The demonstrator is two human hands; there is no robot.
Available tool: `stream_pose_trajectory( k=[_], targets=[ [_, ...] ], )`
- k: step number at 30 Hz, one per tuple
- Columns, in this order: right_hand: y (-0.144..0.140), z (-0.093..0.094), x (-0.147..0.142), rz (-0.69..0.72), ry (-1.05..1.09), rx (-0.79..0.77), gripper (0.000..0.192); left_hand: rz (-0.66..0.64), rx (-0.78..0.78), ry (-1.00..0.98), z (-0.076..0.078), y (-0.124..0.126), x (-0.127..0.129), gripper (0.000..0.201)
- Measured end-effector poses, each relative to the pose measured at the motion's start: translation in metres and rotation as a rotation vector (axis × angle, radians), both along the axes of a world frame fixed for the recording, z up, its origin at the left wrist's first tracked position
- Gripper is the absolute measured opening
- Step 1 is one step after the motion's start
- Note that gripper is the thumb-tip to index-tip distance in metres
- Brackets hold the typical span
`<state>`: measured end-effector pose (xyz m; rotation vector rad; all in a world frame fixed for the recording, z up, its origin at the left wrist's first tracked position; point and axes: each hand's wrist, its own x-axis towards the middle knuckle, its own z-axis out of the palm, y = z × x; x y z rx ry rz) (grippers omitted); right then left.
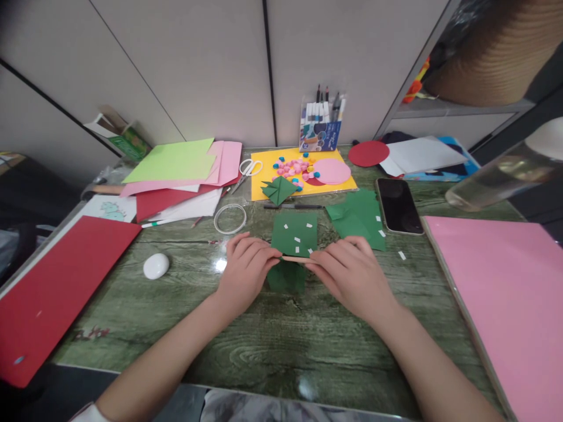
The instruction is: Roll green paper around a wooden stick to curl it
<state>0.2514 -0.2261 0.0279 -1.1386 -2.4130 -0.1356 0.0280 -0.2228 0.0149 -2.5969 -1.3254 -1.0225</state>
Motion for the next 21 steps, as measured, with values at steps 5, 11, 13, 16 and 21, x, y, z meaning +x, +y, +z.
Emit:
stream_pose_trajectory(
  k=[5, 11, 13, 16, 21],
  targets=[
    [-0.0007, -0.002, -0.0032, -0.033, -0.012, -0.009, 0.01, 0.024, -0.054, 0.042, -0.0056, 0.0001, 0.0013, 0.008],
    [-0.0024, -0.0077, -0.0061, -0.091, -0.027, 0.014, 0.015, 0.042, -0.1, 0.059, -0.0079, 0.0005, 0.0024, 0.011],
    [-0.0026, -0.0086, -0.0064, -0.102, -0.038, 0.021, 0.016, 0.036, -0.131, 0.067, -0.0064, 0.0001, 0.0022, 0.01],
    [-0.0022, -0.0081, -0.0062, -0.11, -0.052, 0.016, 0.016, 0.009, -0.157, 0.079, -0.004, -0.0002, 0.0012, 0.01],
    [-0.0002, -0.006, -0.0045, -0.09, -0.052, -0.009, 0.017, -0.025, -0.135, 0.102, -0.0054, -0.0012, 0.0009, 0.008]
  ],
)
